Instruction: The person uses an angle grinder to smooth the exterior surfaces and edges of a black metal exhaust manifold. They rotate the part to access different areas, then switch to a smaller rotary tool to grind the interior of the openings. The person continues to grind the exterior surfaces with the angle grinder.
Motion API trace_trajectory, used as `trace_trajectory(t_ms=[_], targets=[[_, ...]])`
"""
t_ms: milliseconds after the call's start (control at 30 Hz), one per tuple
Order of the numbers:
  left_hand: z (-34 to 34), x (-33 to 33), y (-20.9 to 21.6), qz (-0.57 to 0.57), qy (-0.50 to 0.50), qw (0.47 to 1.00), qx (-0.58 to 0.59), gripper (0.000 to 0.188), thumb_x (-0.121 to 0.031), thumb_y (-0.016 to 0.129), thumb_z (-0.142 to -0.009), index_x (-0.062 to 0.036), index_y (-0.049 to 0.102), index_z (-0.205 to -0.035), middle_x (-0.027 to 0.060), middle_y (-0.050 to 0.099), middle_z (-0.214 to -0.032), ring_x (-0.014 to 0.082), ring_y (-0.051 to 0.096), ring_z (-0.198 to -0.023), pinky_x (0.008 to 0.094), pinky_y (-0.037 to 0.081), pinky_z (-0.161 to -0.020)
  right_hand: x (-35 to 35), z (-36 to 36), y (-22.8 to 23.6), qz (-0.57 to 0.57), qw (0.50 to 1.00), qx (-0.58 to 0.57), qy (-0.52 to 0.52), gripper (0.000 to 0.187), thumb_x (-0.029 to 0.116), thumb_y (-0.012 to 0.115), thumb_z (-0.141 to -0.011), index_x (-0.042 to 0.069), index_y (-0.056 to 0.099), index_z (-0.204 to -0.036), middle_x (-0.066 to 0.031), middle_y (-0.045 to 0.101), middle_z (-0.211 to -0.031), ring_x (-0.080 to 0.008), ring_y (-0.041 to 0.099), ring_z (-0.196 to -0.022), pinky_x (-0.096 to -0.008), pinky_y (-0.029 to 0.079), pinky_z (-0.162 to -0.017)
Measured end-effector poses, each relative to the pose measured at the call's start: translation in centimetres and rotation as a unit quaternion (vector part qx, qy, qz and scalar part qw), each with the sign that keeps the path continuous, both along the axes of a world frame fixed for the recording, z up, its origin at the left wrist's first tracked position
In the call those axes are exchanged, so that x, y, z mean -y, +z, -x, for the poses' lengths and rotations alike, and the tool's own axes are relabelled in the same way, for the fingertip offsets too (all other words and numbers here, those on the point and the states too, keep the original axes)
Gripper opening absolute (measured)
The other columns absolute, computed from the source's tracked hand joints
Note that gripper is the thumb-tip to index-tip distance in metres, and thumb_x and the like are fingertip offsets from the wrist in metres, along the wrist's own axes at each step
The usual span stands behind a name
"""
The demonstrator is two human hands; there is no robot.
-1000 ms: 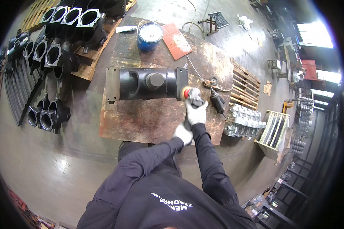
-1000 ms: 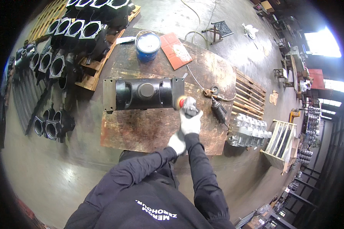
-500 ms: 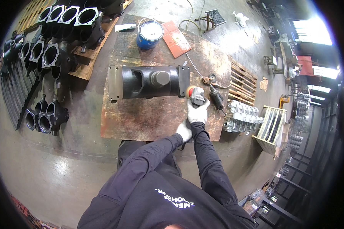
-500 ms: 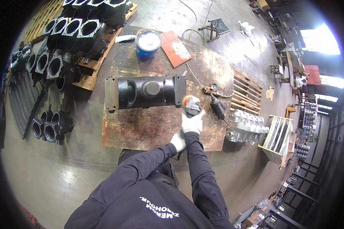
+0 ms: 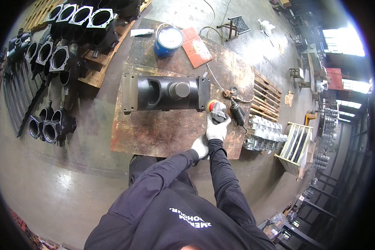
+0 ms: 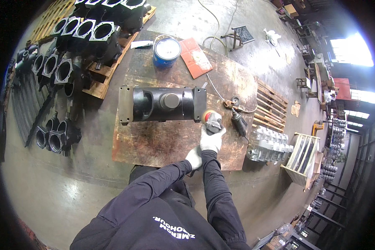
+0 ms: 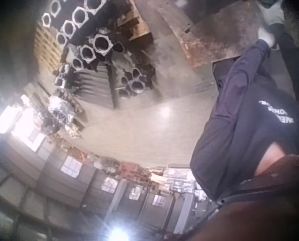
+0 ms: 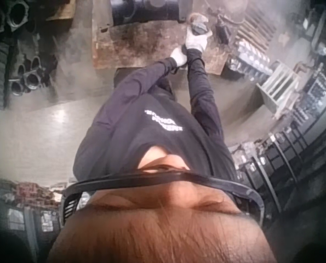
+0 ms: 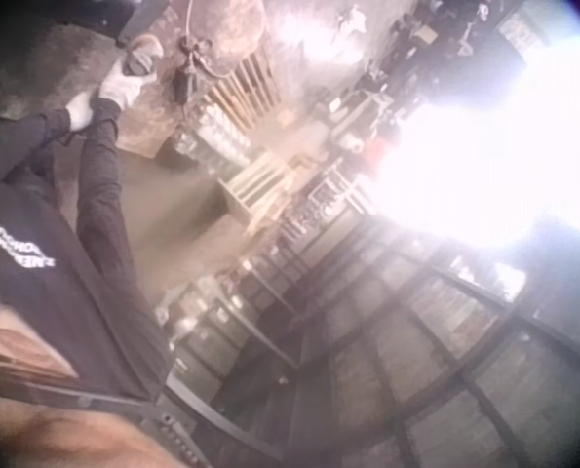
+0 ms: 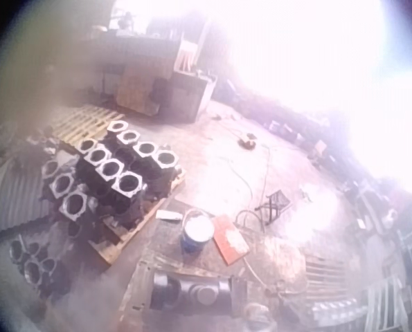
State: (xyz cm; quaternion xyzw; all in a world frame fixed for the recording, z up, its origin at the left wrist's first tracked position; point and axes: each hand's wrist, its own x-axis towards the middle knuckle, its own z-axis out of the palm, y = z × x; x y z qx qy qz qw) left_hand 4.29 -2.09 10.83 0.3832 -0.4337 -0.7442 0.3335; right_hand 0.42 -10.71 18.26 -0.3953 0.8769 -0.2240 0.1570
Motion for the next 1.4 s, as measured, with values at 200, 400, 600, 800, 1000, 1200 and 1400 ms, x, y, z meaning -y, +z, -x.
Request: trace_trajectory(t_ms=[200,400,600,800,1000,1200,1400], targets=[[1.3,0.9,-0.2,0.053,-0.025,0.991,0.123,0.048,-0.030,0.051,-0.098,-0.0020,0.048,-0.136,0.0175,0.060,-0.135,0.0301,0.054,-0.129,0.0371,0.040,-0.109,0.6,1.5,-0.1,-0.045,0.999,0.003,0.027,0.081,0.039,0.080,-0.081,0.011,0.035,-0.142,-0.0268,0.067,-0.118,-0.0403,0.067,-0.112,-0.0452,0.051,-0.095],[2.9,0.5,-0.6,-0.001,0.007,0.999,0.037,0.044,-0.031,0.052,-0.098,-0.0029,0.052,-0.132,0.0170,0.062,-0.131,0.0304,0.056,-0.125,0.0370,0.042,-0.107,0.8,2.6,0.7,-0.041,0.999,-0.003,0.031,0.081,0.042,0.079,-0.081,0.011,0.035,-0.142,-0.0279,0.068,-0.116,-0.0432,0.067,-0.109,-0.0461,0.051,-0.093],[2.3,0.4,-0.2,0.072,-0.055,0.970,0.226,0.049,-0.039,0.037,-0.103,-0.0051,0.052,-0.134,0.0154,0.060,-0.134,0.0286,0.051,-0.130,0.0376,0.037,-0.111,1.1,1.5,0.7,-0.092,0.991,0.023,0.089,0.084,0.044,0.078,-0.081,0.012,0.032,-0.144,-0.0289,0.068,-0.113,-0.0449,0.067,-0.108,-0.0469,0.051,-0.093],[2.1,2.2,-0.2,0.057,-0.015,0.981,0.184,0.049,-0.039,0.046,-0.100,-0.0051,0.050,-0.136,0.0175,0.058,-0.136,0.0311,0.051,-0.131,0.0370,0.039,-0.110,2.6,1.6,0.8,-0.105,0.989,0.005,0.103,0.095,0.049,0.079,-0.078,0.005,0.030,-0.147,-0.0306,0.065,-0.120,-0.0441,0.065,-0.112,-0.0464,0.050,-0.095],[2.0,7.4,-0.7,0.090,0.053,0.968,0.227,0.050,-0.038,0.056,-0.095,0.0000,0.055,-0.127,0.0206,0.066,-0.122,0.0320,0.061,-0.120,0.0382,0.048,-0.101,7.9,1.2,0.3,-0.071,0.988,0.012,0.135,0.104,0.054,0.078,-0.076,-0.002,0.029,-0.149,-0.0311,0.064,-0.123,-0.0440,0.064,-0.116,-0.0455,0.049,-0.099],[3.7,3.5,0.4,0.077,0.004,0.954,0.291,0.060,-0.043,0.052,-0.096,-0.0039,0.047,-0.141,0.0220,0.060,-0.133,0.0355,0.057,-0.125,0.0387,0.044,-0.105,4.1,2.2,1.3,-0.048,0.985,0.093,0.137,0.088,0.043,0.082,-0.077,0.003,0.036,-0.141,-0.0285,0.066,-0.120,-0.0392,0.066,-0.114,-0.0432,0.050,-0.098],[2.7,7.3,-0.4,0.173,0.010,0.935,0.310,0.055,-0.041,0.049,-0.097,-0.0047,0.049,-0.138,0.0217,0.062,-0.131,0.0351,0.059,-0.122,0.0398,0.046,-0.103,7.5,2.4,0.0,-0.054,0.985,0.011,0.166,0.100,0.050,0.082,-0.075,-0.004,0.033,-0.143,-0.0303,0.063,-0.124,-0.0415,0.063,-0.118,-0.0435,0.048,-0.100]])
